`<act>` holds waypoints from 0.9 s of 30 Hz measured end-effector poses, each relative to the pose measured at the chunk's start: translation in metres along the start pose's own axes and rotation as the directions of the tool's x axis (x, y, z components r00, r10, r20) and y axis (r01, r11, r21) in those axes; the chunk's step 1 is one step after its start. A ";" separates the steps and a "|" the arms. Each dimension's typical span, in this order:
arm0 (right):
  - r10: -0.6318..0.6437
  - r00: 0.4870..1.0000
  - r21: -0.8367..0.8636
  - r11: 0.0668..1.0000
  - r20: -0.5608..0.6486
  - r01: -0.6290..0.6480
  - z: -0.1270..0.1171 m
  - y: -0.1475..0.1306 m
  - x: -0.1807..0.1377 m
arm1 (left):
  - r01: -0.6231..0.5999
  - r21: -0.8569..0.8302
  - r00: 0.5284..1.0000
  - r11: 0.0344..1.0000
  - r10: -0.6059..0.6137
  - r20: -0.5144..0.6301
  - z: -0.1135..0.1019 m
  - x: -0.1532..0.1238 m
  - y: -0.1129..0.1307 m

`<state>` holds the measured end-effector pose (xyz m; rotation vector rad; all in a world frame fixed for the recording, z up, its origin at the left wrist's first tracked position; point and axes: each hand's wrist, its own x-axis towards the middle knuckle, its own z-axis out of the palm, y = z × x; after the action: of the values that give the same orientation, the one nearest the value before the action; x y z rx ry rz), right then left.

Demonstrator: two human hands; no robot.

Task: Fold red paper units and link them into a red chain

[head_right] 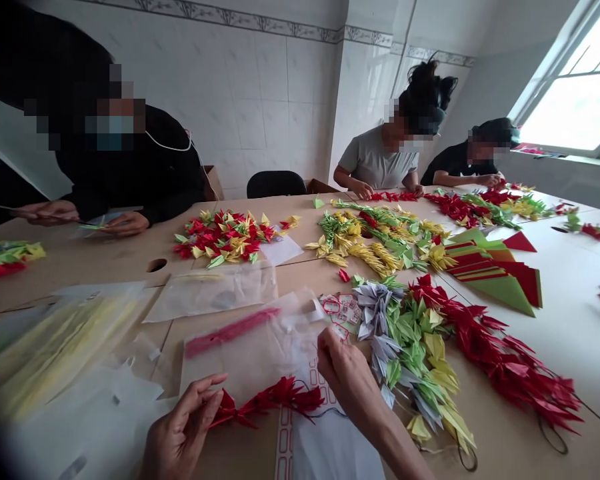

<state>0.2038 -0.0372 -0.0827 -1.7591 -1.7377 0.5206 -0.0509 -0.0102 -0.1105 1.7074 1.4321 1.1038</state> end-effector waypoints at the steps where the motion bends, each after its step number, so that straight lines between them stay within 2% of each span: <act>1: 0.018 1.000 0.106 0.994 -0.009 -0.017 0.000 -0.002 0.001 | -0.007 0.001 1.000 1.000 0.007 -0.010 0.000 0.000 0.000; 4: 0.041 0.999 0.385 0.922 -0.003 -0.037 0.002 -0.004 0.002 | -0.027 -0.003 0.999 1.000 0.026 -0.036 0.001 0.000 0.001; 7: 0.029 0.996 0.630 0.773 0.084 -0.075 0.005 -0.002 0.002 | -0.050 0.006 0.997 0.999 0.050 -0.053 0.001 0.000 0.001; 10: 0.014 0.988 0.783 0.607 0.155 -0.132 0.009 -0.007 0.002 | -0.057 0.013 0.997 0.998 0.058 -0.060 0.002 -0.001 -0.001; 12: 0.024 0.985 0.821 0.549 0.172 -0.157 0.012 -0.013 0.005 | -0.050 0.007 0.996 0.999 0.051 -0.069 0.002 -0.001 -0.001; 14: 0.033 0.987 0.810 0.568 0.156 -0.147 0.015 -0.019 0.009 | -0.040 -0.011 0.997 0.999 0.039 -0.066 0.000 -0.002 0.000; 19: 0.026 0.999 0.586 0.811 -0.030 -0.003 0.024 -0.022 0.026 | 0.017 -0.066 0.999 0.998 -0.015 0.037 -0.003 -0.002 0.007; 21: 0.028 0.995 0.486 0.873 -0.092 0.021 0.028 -0.020 0.029 | 0.035 -0.089 0.999 0.995 -0.034 0.021 -0.003 -0.003 0.009; 23: 0.035 0.994 0.392 0.920 -0.101 0.008 0.032 -0.015 0.030 | 0.037 -0.122 0.999 0.992 -0.038 -0.006 -0.001 -0.004 0.009; 27: 0.078 0.996 0.278 0.958 -0.032 -0.066 0.040 -0.005 0.030 | 0.027 -0.162 1.000 0.986 -0.029 -0.006 0.003 -0.005 0.006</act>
<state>0.1760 -0.0015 -0.1046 -1.6249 -1.4945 0.7156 -0.0461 -0.0165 -0.1080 1.5659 1.3291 1.1800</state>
